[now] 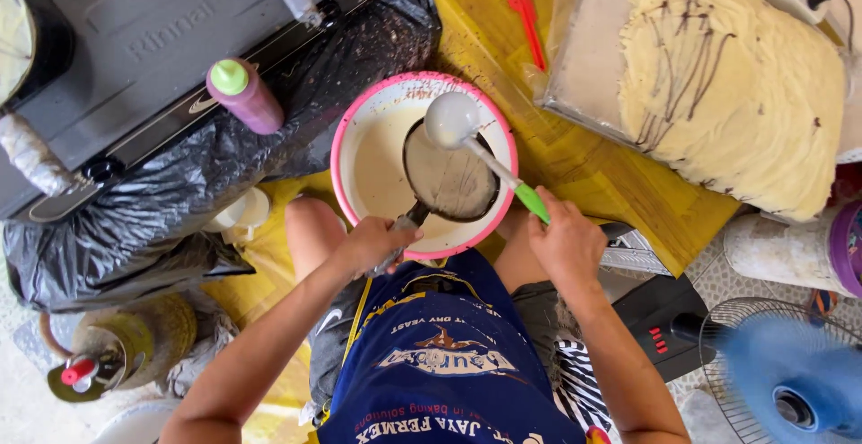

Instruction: Dipping pans into batter, cooking them on a gas stove, and stacking the finished crepes

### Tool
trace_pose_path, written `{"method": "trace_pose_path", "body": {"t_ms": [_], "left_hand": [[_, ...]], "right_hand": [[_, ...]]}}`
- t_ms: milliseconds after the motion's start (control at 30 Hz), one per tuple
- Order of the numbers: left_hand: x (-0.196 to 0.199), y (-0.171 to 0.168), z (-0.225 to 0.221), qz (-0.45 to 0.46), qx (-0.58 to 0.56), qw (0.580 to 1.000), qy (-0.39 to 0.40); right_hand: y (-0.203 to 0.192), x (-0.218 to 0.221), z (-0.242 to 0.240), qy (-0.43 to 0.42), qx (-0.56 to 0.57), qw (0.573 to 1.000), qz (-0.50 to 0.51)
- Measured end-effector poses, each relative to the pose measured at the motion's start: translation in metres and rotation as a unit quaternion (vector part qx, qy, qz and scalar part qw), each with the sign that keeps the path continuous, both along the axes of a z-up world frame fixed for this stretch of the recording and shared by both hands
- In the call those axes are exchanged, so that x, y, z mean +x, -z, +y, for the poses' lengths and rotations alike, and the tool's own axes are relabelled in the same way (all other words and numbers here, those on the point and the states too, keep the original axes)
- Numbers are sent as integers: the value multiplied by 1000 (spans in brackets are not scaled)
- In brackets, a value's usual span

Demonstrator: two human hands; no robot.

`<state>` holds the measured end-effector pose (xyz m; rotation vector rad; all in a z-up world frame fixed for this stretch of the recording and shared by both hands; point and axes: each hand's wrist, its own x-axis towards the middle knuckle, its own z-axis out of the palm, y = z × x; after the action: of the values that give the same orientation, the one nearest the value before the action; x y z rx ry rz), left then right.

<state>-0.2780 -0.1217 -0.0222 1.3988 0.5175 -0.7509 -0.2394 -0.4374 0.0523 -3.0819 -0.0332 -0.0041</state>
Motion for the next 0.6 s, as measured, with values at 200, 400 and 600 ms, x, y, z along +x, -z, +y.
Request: {"method": "trace_pose_path", "body": {"t_ms": [200,400,600], "left_hand": [[-26,22,-7,-48,-46,997,-49],[-41,64,-18,-79,-135,983,-98],[-37,17,-3,-68,53,996,-38]], "right_hand": [[9,1,-11,37,16,997,-64],[5,-6,-15,-18,-20,983,-180],[-11,4,-23,62,64,996,-4]]}}
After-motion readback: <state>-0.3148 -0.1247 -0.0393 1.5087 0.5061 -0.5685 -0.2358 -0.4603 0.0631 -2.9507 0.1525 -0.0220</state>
